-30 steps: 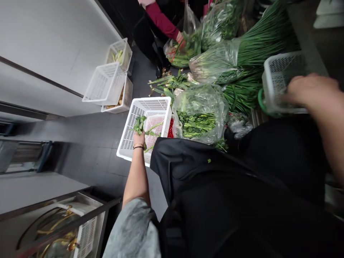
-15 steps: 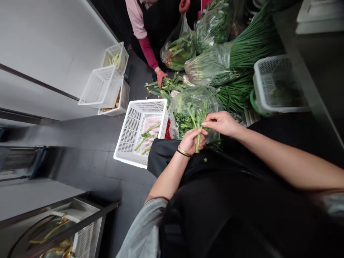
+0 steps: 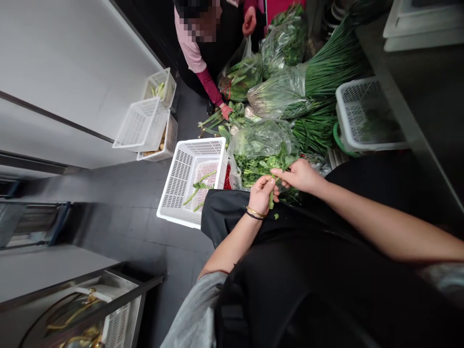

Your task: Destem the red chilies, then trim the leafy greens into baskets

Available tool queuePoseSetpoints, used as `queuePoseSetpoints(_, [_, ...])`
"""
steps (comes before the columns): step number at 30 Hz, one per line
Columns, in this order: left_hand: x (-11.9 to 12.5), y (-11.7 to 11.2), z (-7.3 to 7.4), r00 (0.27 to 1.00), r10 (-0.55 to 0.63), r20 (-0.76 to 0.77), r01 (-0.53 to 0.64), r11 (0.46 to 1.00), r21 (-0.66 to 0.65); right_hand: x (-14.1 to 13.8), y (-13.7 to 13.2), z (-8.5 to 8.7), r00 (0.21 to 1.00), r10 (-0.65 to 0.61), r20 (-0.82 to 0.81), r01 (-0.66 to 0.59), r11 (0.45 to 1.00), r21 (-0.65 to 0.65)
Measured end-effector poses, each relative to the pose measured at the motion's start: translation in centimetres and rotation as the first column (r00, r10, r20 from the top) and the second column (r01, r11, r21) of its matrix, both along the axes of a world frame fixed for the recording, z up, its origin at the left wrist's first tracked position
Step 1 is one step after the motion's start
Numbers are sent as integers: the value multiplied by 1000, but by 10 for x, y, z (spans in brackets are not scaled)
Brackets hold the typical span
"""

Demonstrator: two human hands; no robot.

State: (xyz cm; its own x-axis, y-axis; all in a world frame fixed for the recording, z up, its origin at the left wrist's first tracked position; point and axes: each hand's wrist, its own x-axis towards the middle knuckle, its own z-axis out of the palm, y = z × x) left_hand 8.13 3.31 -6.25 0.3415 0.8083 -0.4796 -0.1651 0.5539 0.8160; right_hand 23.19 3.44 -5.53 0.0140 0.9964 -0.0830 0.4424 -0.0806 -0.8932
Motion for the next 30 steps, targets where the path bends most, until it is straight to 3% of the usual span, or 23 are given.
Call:
queuePoseSetpoints(2, [0, 3, 1, 995, 81, 57, -77, 995, -68, -10, -13, 1, 1000, 14, -1, -14, 978, 210])
queuePoseSetpoints(4, [-3, 8, 1, 980, 155, 122, -140, 983, -121, -19, -33, 5, 987, 163, 5, -149, 890, 431])
queuePoseSetpoints(6, [-5, 11, 2, 971, 185, 153, -169, 979, -111, -21, -47, 10, 950, 313, 0, -274, 833, 481])
queuePoseSetpoints(7, [-6, 11, 2, 972, 178, 152, -166, 982, -90, -20, -48, 11, 955, 297, -23, -257, 861, 438])
queuePoseSetpoints(10, [-4, 5, 0, 987, 123, 103, -125, 992, 15, -8, -30, 12, 999, 12, -31, -6, 982, 187])
queuePoseSetpoints(12, [-1, -1, -1, 995, 93, 41, -97, 991, 93, -1, -10, 9, 997, -81, 18, 80, 996, 45])
queuePoseSetpoints(15, [0, -5, 0, 996, 89, -1, -88, 985, 145, -3, 9, 3, 998, -50, -47, 48, 998, -40])
queuePoseSetpoints(19, [-5, 0, 3, 976, 112, 187, -100, 992, -72, -22, -5, -4, 975, -88, -205, 87, 996, -13])
queuePoseSetpoints(22, [-8, 9, 5, 943, 228, 243, -193, 968, -161, -24, -32, -10, 990, 36, -136, -16, 989, 144])
queuePoseSetpoints(24, [-10, 13, 6, 934, 275, 227, -245, 958, -152, -9, -45, -20, 992, 111, -52, -102, 983, 152])
queuePoseSetpoints(26, [-11, 13, 7, 940, 267, 211, -248, 962, -111, 17, -49, -33, 981, 186, 62, -184, 982, -40])
queuePoseSetpoints(27, [-11, 13, 6, 946, 252, 203, -239, 967, -88, 31, -47, -39, 953, 263, 153, -233, 954, -186])
queuePoseSetpoints(29, [-10, 10, 5, 955, 232, 182, -228, 973, -44, 54, -39, -45, 825, 424, 374, -262, 873, -412])
queuePoseSetpoints(30, [-10, 8, 5, 959, 225, 172, -223, 974, -27, 59, -33, -44, 761, 458, 459, -259, 864, -432])
